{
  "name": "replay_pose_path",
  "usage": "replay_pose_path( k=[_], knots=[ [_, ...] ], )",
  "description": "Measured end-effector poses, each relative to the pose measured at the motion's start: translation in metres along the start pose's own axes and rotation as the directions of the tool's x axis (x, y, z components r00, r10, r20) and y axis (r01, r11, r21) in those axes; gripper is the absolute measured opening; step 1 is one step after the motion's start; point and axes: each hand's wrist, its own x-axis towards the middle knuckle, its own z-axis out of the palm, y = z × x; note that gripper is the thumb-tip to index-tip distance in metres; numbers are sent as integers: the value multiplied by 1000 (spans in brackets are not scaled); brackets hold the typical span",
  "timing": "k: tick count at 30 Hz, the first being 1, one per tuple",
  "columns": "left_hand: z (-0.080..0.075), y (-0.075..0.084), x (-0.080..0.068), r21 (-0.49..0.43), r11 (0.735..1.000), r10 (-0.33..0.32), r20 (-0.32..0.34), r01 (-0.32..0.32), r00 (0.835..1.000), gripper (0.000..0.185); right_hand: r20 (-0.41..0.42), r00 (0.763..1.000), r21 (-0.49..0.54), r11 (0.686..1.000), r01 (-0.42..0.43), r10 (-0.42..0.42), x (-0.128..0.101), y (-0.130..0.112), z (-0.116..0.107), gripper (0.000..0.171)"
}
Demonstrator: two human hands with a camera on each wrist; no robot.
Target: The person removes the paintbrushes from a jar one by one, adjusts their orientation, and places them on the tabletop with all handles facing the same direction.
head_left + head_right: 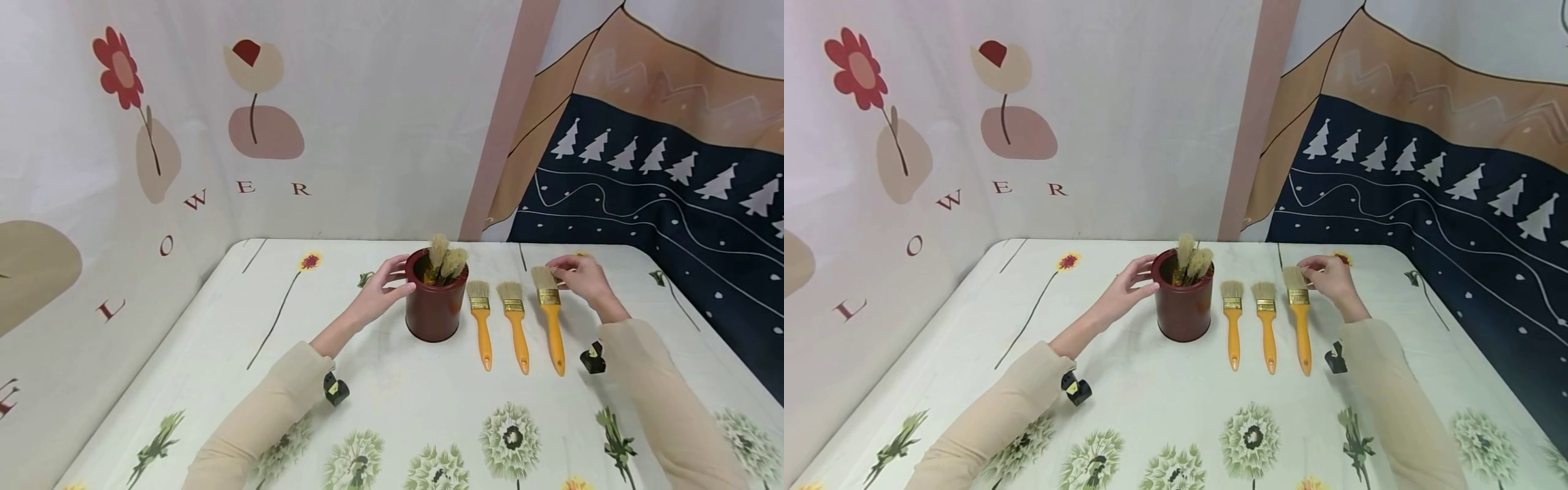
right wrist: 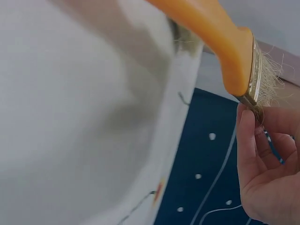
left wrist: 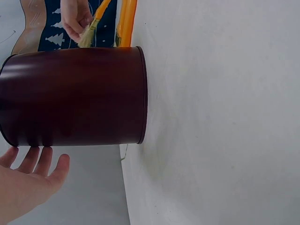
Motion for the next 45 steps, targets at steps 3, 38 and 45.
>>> replay_pose_path(
  k=[3,38,45],
  knots=[
    [0,0,0,3,1000,-2,-1,2,1000,55,16,999,9,1000,-30,29,-5,-4,3,18],
    [0,2,0,11,1000,-25,2,25,1000,55,170,963,-53,977,-205,211,-56,-88,-10,29],
    [0,2,0,10,999,-31,0,31,1000,56,132,979,-71,987,-146,155,-51,-79,-8,32]
  ],
)
